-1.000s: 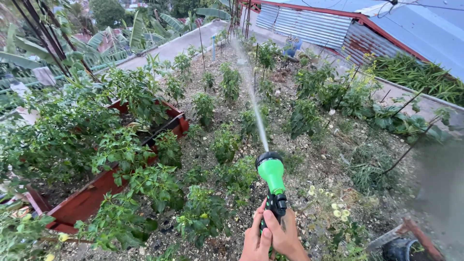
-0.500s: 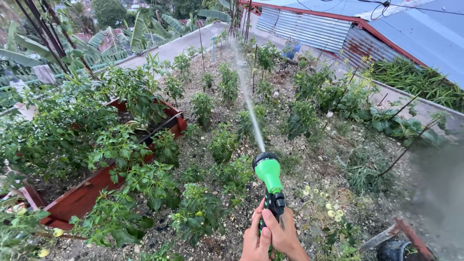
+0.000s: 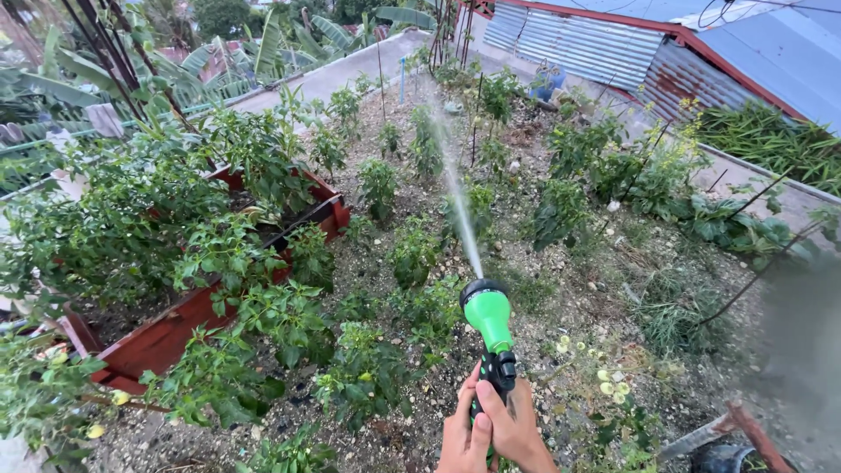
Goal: Watering various plants in a rooftop garden using a hose with a spray nozzle.
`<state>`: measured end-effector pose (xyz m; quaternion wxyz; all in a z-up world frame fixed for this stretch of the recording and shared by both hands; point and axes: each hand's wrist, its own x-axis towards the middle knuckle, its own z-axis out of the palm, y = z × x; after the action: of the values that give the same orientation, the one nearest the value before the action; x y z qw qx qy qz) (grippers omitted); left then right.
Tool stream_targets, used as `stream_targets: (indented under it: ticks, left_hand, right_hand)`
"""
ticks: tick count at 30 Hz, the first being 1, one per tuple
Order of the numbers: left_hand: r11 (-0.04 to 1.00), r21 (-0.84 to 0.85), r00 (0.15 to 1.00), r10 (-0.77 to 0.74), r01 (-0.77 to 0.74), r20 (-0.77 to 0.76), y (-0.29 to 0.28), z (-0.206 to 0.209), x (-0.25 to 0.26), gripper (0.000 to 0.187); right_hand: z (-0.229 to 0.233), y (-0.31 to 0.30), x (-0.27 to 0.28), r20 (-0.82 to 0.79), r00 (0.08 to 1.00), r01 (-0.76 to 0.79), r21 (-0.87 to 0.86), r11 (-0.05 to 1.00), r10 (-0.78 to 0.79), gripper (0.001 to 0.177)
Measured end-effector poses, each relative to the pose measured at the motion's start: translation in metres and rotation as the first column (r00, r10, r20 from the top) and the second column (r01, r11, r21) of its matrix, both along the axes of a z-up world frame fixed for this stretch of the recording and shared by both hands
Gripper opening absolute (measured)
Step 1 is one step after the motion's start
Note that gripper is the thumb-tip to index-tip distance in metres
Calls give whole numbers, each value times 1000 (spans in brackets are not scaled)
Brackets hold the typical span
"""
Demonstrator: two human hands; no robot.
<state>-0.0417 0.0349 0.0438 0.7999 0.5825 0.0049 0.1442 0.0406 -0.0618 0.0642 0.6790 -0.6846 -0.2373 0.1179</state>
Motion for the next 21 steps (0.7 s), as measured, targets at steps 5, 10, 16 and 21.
stream_targets:
  ticks: [5, 10, 16, 21]
  left_hand:
    - [994, 39, 995, 98, -97, 0, -8, -20, 0, 87]
    - [988, 61, 990, 140, -140, 15, -12, -34, 0, 86]
    - [991, 46, 990, 129, -126, -54, -12, -12, -5, 88]
    - [997, 43, 994, 70, -67, -80, -9, -12, -5, 91]
  right_hand:
    - [-25, -5, 4, -47, 999, 10, -61, 998, -12, 31]
    - [-24, -5, 3, -61, 998, -12, -66, 998, 8, 31]
    - [-21, -4, 0, -39, 998, 38, -111, 993, -43, 30]
    - [0, -6, -3, 42, 998, -41, -60, 997, 43, 32]
